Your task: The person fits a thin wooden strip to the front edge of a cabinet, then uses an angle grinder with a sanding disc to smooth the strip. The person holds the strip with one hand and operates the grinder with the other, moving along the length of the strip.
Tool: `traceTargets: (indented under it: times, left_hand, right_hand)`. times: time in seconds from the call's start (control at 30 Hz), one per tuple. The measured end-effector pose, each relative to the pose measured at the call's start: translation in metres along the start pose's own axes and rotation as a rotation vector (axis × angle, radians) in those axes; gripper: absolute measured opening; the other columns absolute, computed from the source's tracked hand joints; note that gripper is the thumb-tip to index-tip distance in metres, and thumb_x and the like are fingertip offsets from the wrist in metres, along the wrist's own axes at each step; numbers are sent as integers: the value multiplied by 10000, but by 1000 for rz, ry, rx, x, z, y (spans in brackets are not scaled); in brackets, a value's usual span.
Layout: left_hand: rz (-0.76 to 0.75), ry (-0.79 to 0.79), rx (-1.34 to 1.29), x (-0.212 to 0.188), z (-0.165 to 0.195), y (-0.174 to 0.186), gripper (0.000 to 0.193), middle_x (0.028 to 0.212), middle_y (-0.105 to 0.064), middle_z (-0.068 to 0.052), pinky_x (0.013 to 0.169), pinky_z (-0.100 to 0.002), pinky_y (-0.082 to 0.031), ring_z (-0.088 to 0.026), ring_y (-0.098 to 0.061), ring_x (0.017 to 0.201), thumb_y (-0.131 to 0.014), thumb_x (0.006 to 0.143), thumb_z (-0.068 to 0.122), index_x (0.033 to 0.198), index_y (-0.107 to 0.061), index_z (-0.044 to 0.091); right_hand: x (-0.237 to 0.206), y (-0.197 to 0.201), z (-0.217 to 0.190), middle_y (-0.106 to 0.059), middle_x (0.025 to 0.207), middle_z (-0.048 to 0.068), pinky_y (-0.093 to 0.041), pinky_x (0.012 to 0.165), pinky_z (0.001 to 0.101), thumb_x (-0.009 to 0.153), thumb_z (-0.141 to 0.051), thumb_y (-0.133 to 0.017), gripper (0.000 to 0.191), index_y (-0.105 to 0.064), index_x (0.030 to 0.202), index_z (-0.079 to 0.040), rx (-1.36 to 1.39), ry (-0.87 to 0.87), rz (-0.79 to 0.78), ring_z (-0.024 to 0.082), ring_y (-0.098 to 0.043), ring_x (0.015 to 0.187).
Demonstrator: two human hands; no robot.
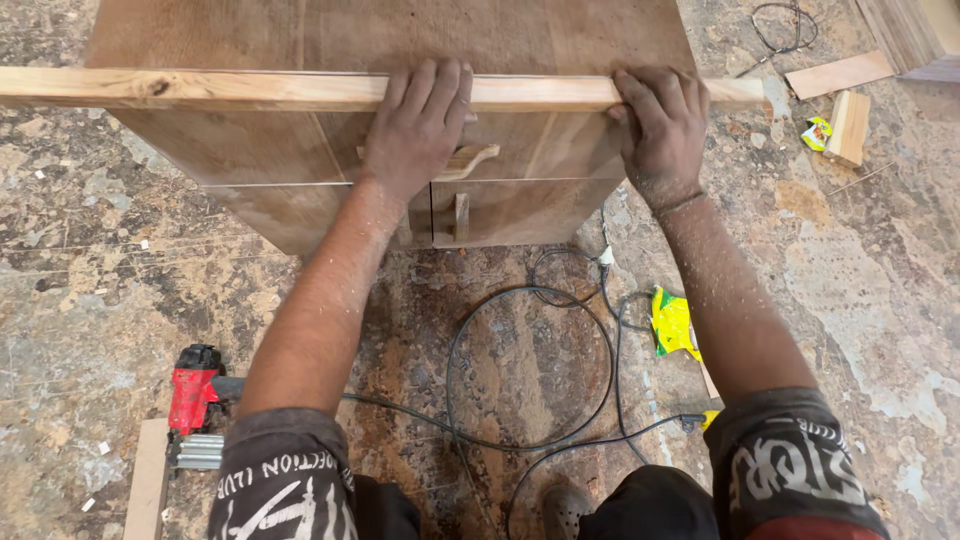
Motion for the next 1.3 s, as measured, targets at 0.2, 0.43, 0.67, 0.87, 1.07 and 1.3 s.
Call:
traceTargets:
  times: [0.2,0.43,0.67,0.87,1.07,1.3]
  left_hand:
    - [-9,56,-152,-6,-8,-20,606,1353,-528,-166,1054,-416,-505,-295,-515,1252,-606,1117,456,1430,-542,-60]
    - [70,62,-107,-7,-1,-28,657,1245,-589,-208,1040,-413,-526,-318,-582,1177,-568,1067,504,1356,-536,-84]
    - [71,107,-135,-8,0,-15,554,1253,-591,-164,1094,-426,-513,-301,-575,1215,-557,1111,447,1358,-568,-48]
    - [137,141,-202,-8,-3,-13,515,1272,-594,-127,1126,-427,-512,-277,-575,1236,-605,1098,434,1370,-577,-2]
    - [33,188,-352,-3,-7,-22,547,1278,-607,-162,1088,-431,-523,-299,-597,1217,-620,1087,450,1353,-579,-26]
    - [-167,32,-76,-24,-46,2,525,1385,-608,-78,1060,-378,-522,-223,-588,1248,-634,896,261,1384,-558,82]
  right_hand:
    - [-5,-1,-1,-667,1350,110,-471,1100,437,1139,-265,-659,258,-718,1263,-46,13,-8,-19,323,-579,1290]
    - [-7,-9,0,-657,1303,122,-470,1148,450,1134,-203,-610,326,-708,1373,-4,-156,90,-76,304,-607,1252]
    - [-5,-14,0,-668,1267,148,-498,1187,488,1222,-297,-623,339,-702,1311,20,-193,130,-63,330,-638,1241]
    - [0,-10,-8,-662,1252,151,-498,1139,518,1152,-266,-659,324,-693,1294,23,-167,128,-1,338,-650,1230]
    - [7,6,-15,-658,1255,145,-501,1111,496,1057,-140,-723,297,-683,1311,8,-121,108,-57,340,-638,1204]
    - [13,14,-11,-684,1207,110,-537,1011,439,984,-146,-791,307,-720,1258,-28,-36,5,-102,322,-646,1135]
Point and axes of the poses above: each hand's wrist, its own x-axis towards the middle knuckle, its own y-axis out of the back of the hand, z = x × y, the point moved 7 cm from there along x, towards the middle knuckle
